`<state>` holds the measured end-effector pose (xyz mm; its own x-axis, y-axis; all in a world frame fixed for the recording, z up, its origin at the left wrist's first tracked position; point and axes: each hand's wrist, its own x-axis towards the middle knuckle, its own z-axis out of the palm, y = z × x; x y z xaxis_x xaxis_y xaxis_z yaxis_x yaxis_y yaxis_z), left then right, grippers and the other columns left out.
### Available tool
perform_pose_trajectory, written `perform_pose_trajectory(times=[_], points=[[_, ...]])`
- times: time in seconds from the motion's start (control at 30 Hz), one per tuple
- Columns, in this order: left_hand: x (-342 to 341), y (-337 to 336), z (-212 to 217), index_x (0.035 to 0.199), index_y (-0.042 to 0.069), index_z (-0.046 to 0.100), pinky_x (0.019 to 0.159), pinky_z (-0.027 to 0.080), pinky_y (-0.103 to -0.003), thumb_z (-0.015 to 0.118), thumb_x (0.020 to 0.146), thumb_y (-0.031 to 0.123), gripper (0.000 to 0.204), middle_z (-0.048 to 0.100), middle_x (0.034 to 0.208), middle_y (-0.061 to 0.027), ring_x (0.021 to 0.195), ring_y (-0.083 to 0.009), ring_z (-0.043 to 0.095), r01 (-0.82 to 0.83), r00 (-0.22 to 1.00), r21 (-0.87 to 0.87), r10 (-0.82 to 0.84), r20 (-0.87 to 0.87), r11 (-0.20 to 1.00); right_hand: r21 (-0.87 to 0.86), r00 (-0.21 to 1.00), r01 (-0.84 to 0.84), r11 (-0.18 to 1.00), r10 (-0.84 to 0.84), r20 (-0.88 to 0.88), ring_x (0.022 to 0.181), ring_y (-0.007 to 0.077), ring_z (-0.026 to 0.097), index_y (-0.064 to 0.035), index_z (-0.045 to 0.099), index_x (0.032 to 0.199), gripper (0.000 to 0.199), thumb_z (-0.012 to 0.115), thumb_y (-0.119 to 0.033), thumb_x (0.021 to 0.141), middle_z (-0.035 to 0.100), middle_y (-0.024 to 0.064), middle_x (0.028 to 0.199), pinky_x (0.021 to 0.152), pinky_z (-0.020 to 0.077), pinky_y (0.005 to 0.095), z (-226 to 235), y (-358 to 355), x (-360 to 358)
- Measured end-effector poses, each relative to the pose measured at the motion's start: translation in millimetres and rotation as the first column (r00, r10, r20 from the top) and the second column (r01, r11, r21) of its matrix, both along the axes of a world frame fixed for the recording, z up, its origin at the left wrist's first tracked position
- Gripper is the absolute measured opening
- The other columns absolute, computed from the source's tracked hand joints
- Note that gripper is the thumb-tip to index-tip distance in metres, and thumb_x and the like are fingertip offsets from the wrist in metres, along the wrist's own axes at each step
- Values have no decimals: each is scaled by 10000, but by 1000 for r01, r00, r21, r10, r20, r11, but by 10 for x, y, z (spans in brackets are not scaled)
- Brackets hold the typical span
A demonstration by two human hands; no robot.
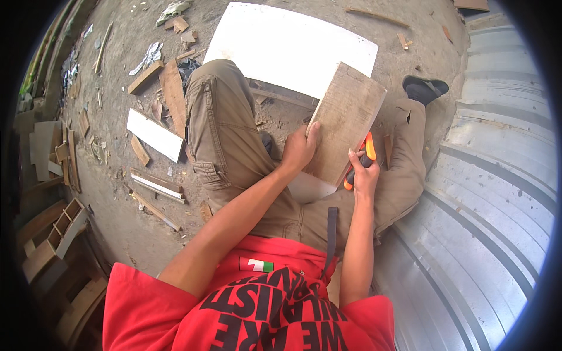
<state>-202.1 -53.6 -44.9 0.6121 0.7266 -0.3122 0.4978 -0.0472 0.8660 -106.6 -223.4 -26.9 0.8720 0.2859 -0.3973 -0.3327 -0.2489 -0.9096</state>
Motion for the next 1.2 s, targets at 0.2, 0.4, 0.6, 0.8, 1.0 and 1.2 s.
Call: perform_pose_trajectory(times=[0.2,0.4,0.6,0.8,1.0,1.2], points=[[11,16,4,841,-58,623,660,482,-563,479,1010,498,599,626,747,-328,754,-521,623,7,1000,10,-6,-19,1000,-12,1000,10,1000,-10,-26,701,43,455,-86,603,835,193,793,-117,856,549,-63,785,663,362,224,56,40,-13],[2,13,18,817,-54,603,640,479,-564,475,1011,500,600,618,731,-332,736,-521,622,-3,1000,5,3,0,1000,-15,999,28,999,-29,-38,719,48,470,-73,599,868,205,796,-128,861,550,-57,806,676,379,230,36,39,-26],[5,-5,-1,840,-49,589,640,470,-574,472,1014,493,582,612,721,-331,719,-527,611,5,1000,-7,-6,-30,1000,42,987,142,989,-144,67,876,91,552,-53,591,921,201,782,-90,871,610,7,938,826,431,261,16,68,-14],[4,-3,9,856,-47,590,644,466,-572,480,1013,481,562,615,728,-329,720,-530,604,14,999,-14,-15,-40,1000,195,967,203,960,-227,112,1166,231,606,-5,549,966,120,663,-1,931,641,236,1244,1060,425,368,75,457,544],[8,-2,8,861,-44,587,640,470,-567,499,1008,465,538,616,725,-330,712,-527,605,-3,1000,4,3,6,1000,38,946,208,977,-211,244,1075,196,630,-3,571,945,135,695,-8,892,680,145,1093,974,459,328,-71,594,950],[-11,-5,-5,880,-42,591,616,473,-561,515,1004,457,520,615,716,-329,697,-520,612,-1,1000,-5,1,-9,1000,-29,960,199,980,-189,206,829,106,594,-25,596,864,126,721,-23,879,626,12,895,815,465,272,-62,581,962]])
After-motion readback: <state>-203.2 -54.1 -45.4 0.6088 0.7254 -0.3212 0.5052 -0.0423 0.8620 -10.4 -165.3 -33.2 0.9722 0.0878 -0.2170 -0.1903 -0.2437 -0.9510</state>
